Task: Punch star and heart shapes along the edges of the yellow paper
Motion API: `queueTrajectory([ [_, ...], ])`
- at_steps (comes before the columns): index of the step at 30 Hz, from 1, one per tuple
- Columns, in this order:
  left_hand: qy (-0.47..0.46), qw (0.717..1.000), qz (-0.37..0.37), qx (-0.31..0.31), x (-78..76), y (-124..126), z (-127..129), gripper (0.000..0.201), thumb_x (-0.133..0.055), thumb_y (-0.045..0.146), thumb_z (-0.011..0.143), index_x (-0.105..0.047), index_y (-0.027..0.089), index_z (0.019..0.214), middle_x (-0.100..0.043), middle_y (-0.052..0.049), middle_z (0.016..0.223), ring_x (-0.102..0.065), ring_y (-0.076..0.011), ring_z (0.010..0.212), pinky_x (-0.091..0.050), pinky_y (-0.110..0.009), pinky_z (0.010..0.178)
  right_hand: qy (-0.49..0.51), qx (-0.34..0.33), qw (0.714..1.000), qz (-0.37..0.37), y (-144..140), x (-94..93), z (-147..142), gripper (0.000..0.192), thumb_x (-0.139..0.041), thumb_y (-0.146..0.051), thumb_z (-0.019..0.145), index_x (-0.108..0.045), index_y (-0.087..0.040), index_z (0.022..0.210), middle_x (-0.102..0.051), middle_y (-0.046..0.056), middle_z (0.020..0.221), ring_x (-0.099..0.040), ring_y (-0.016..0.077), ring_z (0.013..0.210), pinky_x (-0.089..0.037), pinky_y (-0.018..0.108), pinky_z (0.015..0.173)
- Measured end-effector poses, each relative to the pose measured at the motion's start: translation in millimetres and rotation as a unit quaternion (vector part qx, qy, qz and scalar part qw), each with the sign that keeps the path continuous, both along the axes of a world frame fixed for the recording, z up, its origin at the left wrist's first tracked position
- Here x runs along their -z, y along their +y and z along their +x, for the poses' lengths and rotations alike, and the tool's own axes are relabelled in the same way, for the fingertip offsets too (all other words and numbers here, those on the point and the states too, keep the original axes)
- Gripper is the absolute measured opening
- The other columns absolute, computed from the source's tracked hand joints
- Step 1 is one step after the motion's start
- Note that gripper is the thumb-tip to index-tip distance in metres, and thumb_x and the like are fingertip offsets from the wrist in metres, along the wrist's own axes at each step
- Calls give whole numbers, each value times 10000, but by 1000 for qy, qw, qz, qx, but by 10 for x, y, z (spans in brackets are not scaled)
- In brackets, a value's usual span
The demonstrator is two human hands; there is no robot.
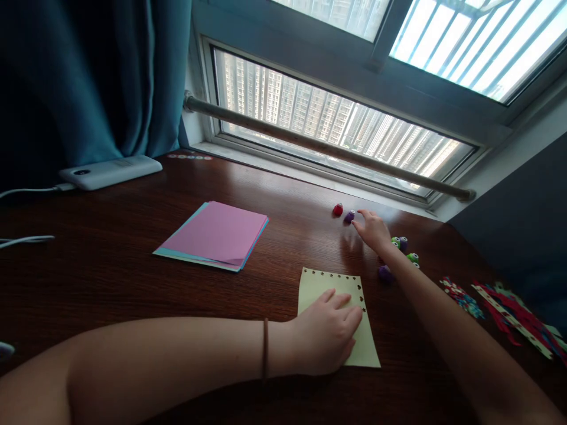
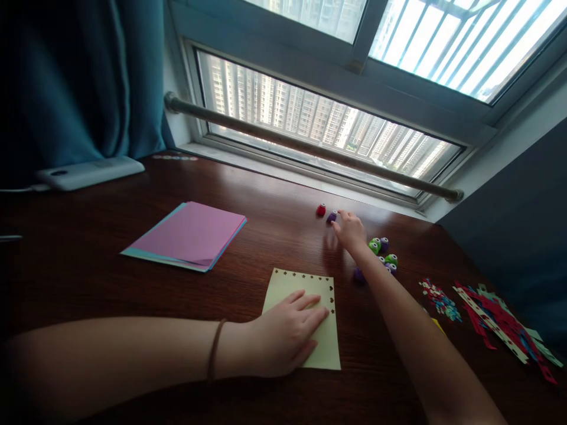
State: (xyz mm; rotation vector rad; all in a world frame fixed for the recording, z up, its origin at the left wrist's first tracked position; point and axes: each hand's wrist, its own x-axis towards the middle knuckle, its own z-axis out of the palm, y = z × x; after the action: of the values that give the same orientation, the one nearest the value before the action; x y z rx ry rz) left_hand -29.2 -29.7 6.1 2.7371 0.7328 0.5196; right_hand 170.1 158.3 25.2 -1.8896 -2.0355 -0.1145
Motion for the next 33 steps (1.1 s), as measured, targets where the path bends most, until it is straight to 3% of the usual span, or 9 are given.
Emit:
queueTrajectory([
  [5,1,1000,16,-1,3,-29,-18,340,-362,274,861,-405,87,1141,-559,-100,1073,-389,-305,1161,-317,-501,1003,14,74,996,-39,385,164,-256,391,-577,-400,786,-609,-141,1077,-612,178,984,-575,318,928,-451,416,757],
  [8,2,1000,21,4,12,-37,-24,313,-366,257,849,-428,83,1102,-567,-103,1046,-408,-309,1135,-327,-516,992,36,101,993,-39,440,183,-319,306,-580,-324,789,-624,-97,991,-626,178,922,-588,296,904,-457,442,763],
  [11,-4,1000,17,4,26,-38,-27,311,-375,253,841,-442,84,1094,-576,-108,1025,-419,-304,1127,-324,-508,997,68,73,995,-21,359,155,-365,227,-579,-210,767,-630,-94,955,-640,160,888,-598,277,889,-457,435,789],
  [14,-15,1000,11,-6,42,-40,-29,436,-361,277,853,-353,52,1226,-536,-139,1141,-357,-329,1201,-312,-511,1009,119,-13,993,13,81,103,-389,231,-587,-187,747,-629,-137,969,-656,107,896,-608,240,883,-459,366,826],
  [18,-24,999,-8,-29,64,-49,-25,532,-326,338,872,-256,48,1312,-449,-148,1279,-261,-355,1273,-248,-542,1041,202,-112,971,54,-581,34,-294,262,-564,-261,793,-577,-172,1039,-637,60,1002,-605,185,914,-477,309,847],
  [21,-21,998,-24,-62,86,-51,-8,632,-338,441,859,-201,64,1348,-401,-150,1335,-191,-377,1304,-187,-584,1047,317,-148,936,47,-1122,15,-126,313,-619,-312,771,-563,-164,1041,-628,69,1017,-605,189,926,-490,318,860],
  [24,-5,995,-41,-89,112,-40,11,795,-374,559,810,-114,63,1375,-310,-174,1398,-145,-378,1323,-160,-574,1058,413,-134,901,6,-1545,37,38,308,-660,-288,748,-586,-183,1028,-616,60,1054,-588,190,972,-473,315,900],
  [28,25,994,-52,-88,117,-16,10,806,-349,614,798,-142,92,1376,-200,-182,1446,-117,-342,1344,-130,-528,1082,412,-132,901,-20,-1829,127,191,290,-660,-262,759,-589,-211,1035,-614,39,1060,-578,184,991,-464,302,914],
  [33,47,993,-49,-97,69,-5,3,762,-346,619,806,-191,133,1373,-207,-179,1445,-151,-330,1341,-145,-513,1084,360,-140,922,-33,-1879,178,331,271,-650,-266,770,-582,-226,1028,-613,24,1041,-585,186,967,-458,320,915],
])
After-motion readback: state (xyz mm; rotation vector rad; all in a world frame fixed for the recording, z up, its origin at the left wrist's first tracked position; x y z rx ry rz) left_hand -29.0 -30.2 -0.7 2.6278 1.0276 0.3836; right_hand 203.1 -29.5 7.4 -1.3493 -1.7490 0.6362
